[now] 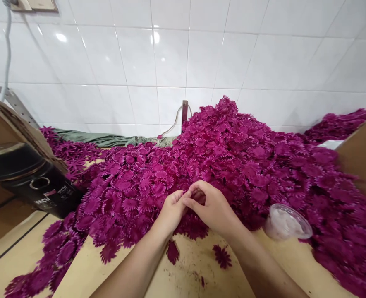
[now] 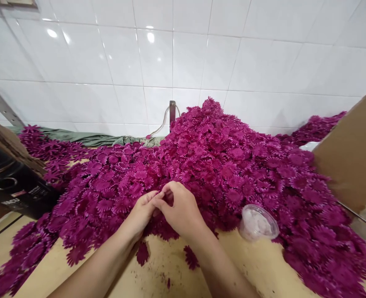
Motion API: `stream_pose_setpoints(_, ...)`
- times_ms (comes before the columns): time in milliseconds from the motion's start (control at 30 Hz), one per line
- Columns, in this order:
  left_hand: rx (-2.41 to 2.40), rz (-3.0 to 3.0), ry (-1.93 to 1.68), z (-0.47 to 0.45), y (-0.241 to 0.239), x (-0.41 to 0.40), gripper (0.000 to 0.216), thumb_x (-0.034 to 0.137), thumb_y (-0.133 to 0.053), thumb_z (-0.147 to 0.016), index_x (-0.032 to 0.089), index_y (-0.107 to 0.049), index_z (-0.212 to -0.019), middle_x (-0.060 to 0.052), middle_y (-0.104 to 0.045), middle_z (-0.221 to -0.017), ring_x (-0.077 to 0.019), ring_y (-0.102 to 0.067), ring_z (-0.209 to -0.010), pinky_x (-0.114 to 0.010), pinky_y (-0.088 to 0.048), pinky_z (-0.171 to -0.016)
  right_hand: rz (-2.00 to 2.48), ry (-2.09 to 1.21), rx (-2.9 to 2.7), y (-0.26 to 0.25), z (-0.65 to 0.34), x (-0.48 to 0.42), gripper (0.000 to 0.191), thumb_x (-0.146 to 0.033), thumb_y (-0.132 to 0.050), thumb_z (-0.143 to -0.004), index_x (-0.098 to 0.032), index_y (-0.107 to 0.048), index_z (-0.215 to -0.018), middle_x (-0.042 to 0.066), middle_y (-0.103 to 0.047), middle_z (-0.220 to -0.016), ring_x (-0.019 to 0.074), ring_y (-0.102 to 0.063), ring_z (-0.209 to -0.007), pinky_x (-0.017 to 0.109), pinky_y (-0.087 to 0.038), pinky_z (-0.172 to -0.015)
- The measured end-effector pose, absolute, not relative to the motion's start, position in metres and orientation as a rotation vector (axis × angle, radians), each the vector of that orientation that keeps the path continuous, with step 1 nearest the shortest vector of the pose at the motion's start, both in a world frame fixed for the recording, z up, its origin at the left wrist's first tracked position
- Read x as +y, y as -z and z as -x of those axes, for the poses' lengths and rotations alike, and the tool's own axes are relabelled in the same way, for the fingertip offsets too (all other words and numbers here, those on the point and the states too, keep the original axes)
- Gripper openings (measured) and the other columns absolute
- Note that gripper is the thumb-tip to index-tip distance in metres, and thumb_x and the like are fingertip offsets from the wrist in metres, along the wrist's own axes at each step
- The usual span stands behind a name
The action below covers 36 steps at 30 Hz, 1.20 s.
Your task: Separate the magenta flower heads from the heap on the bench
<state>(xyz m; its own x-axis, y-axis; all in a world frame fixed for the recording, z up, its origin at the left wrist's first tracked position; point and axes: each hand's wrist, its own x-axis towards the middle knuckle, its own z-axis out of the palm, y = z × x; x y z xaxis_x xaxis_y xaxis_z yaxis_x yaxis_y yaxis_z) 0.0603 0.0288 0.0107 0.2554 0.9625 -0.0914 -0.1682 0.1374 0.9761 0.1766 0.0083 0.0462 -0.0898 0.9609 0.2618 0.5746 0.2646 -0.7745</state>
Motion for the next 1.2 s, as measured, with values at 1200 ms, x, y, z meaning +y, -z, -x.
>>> stream_pose_setpoints(1200,0.942,-1.344,-1.095,-0.061,-0.013,0.026,0.025,0.040,-0.054,-0.069,0.016,-0.050,-0.068,0.003,-0.047,-0.062,-0.0105,-0.042,-0.061,-0.023,-0.036,-0.061,1.314,-0.930,-1.261,-0.046,-0.202,0.021,0.020,-0.037,-0.052,-0.068,-0.017,-0.050,-0.067,-0.001,-0.053,-0.060,0.0135,-0.055,-0.059,0.026,-0.045,-0.058)
